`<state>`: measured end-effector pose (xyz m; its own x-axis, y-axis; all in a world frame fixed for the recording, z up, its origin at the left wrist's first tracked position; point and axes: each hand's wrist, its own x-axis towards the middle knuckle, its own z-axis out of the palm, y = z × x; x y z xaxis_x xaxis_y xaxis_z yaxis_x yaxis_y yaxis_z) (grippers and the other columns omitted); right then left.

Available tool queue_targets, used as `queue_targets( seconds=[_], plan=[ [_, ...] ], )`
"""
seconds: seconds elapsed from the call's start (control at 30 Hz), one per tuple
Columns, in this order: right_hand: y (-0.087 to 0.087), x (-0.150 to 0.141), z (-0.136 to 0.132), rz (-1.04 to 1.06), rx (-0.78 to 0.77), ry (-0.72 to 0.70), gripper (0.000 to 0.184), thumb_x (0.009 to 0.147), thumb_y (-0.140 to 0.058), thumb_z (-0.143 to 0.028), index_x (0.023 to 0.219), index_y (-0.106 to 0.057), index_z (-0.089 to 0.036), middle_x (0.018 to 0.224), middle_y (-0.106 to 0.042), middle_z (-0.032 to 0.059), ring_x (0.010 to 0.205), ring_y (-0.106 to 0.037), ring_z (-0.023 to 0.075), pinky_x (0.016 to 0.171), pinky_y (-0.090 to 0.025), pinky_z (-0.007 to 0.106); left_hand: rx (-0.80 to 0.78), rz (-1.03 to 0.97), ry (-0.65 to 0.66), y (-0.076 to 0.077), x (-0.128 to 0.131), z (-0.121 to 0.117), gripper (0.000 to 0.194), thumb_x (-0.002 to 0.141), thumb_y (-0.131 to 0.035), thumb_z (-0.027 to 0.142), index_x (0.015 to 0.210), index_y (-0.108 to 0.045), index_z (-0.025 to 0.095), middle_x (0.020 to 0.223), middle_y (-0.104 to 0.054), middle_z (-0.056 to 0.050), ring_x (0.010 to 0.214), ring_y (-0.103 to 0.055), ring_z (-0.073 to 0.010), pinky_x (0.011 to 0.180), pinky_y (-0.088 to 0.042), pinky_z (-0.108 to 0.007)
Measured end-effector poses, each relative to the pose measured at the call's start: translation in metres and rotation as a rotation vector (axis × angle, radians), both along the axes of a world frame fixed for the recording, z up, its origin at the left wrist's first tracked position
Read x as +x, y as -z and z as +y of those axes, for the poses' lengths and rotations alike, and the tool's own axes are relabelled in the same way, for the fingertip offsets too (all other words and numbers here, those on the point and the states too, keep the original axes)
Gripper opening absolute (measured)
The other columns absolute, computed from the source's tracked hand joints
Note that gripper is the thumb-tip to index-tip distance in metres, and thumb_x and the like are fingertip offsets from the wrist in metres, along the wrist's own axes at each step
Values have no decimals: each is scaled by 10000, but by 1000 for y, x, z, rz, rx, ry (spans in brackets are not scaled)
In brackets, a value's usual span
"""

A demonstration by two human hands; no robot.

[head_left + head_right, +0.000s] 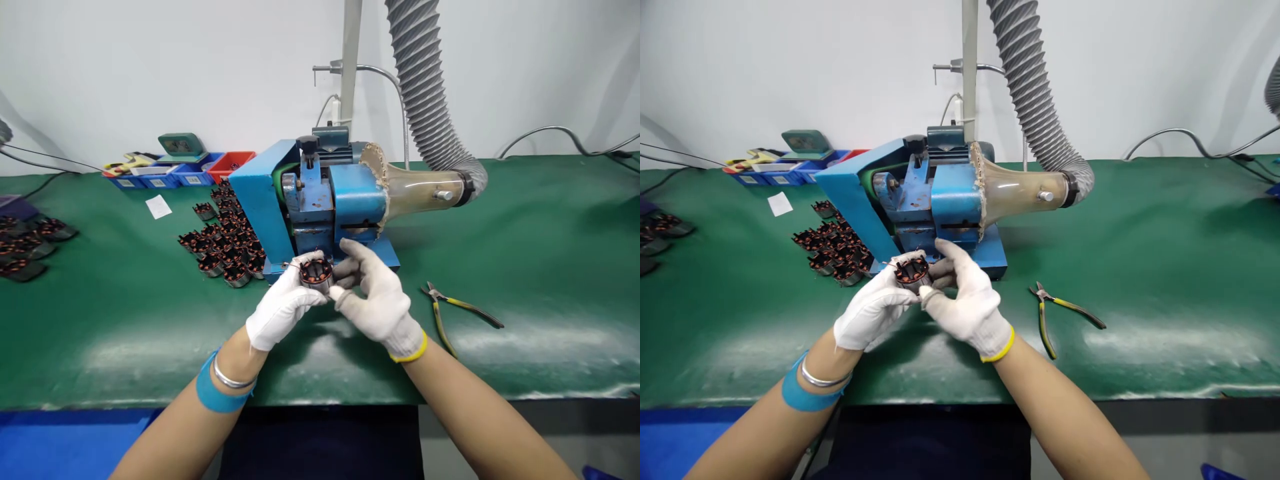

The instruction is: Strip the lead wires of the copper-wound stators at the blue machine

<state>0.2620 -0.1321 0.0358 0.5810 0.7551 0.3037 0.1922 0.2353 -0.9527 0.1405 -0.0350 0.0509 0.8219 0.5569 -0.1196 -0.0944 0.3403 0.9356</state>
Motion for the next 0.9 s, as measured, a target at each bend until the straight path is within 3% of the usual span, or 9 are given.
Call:
queue_targets(
  seconds=[0.1,0.2,0.33,0.4,0.5,0.63,0.7,0.77,0.9],
  plan=[
    [-1,-4,-6,-158,-105,-43,651,703,-625,-161,1333,-466,-200,818,-629,-16,633,-593,107,610,-543,248,165,82,-43,2,3,1,693,572,-718,104,1216,-482,198,1144,-623,-63,1068,-603,-225,958,-478,-368],
    [-4,4,-11,-368,-225,-78,633,720,-596,-148,1338,-478,-210,762,-634,-22,611,-594,125,587,-532,253,330,128,-76,8,4,2,614,560,-699,88,1139,-526,197,1062,-624,-37,1010,-603,-219,919,-487,-368],
    [-10,18,-17,-862,-378,210,602,732,-568,-150,1329,-515,-209,926,-665,64,795,-639,236,723,-542,375,485,173,-117,17,3,2,580,558,-643,62,1106,-525,214,991,-616,-12,889,-614,-194,858,-494,-367],
    [-13,20,-18,-974,-347,238,613,721,-571,-153,1330,-507,-185,1097,-638,102,958,-628,279,818,-537,405,518,194,-133,19,2,3,579,569,-626,78,1118,-515,221,990,-611,-11,850,-617,-190,827,-500,-370],
    [-12,19,-16,-1034,-245,80,593,716,-608,-191,1301,-511,-165,1267,-580,104,1087,-589,278,908,-520,392,610,198,-216,18,1,6,567,548,-626,97,1093,-531,221,1060,-594,-16,923,-601,-203,879,-476,-380],
    [-6,16,-10,-1141,-210,46,340,816,-524,-167,1142,-619,-177,1111,-670,105,934,-630,257,801,-524,390,600,225,-206,10,1,8,568,513,-623,89,1061,-543,214,1018,-594,-3,912,-584,-199,868,-473,-371],
    [-4,15,-10,-1094,-170,43,264,839,-504,-167,1057,-654,-176,1028,-690,110,878,-633,247,770,-515,386,538,221,-162,5,1,7,552,489,-631,77,1020,-552,207,949,-595,5,860,-581,-190,809,-491,-349],
    [-4,13,-10,-883,-111,14,207,852,-505,-191,979,-668,-178,952,-693,92,832,-633,219,744,-515,360,471,187,-123,0,1,4,527,470,-645,66,971,-558,204,896,-592,10,819,-582,-186,746,-502,-327],
    [-6,14,-7,-110,-51,-39,130,824,-561,-277,852,-649,-186,759,-666,23,651,-601,141,600,-501,277,344,89,-97,-2,0,-2,531,480,-683,72,966,-525,217,890,-602,10,759,-618,-186,694,-515,-330]
  ],
)
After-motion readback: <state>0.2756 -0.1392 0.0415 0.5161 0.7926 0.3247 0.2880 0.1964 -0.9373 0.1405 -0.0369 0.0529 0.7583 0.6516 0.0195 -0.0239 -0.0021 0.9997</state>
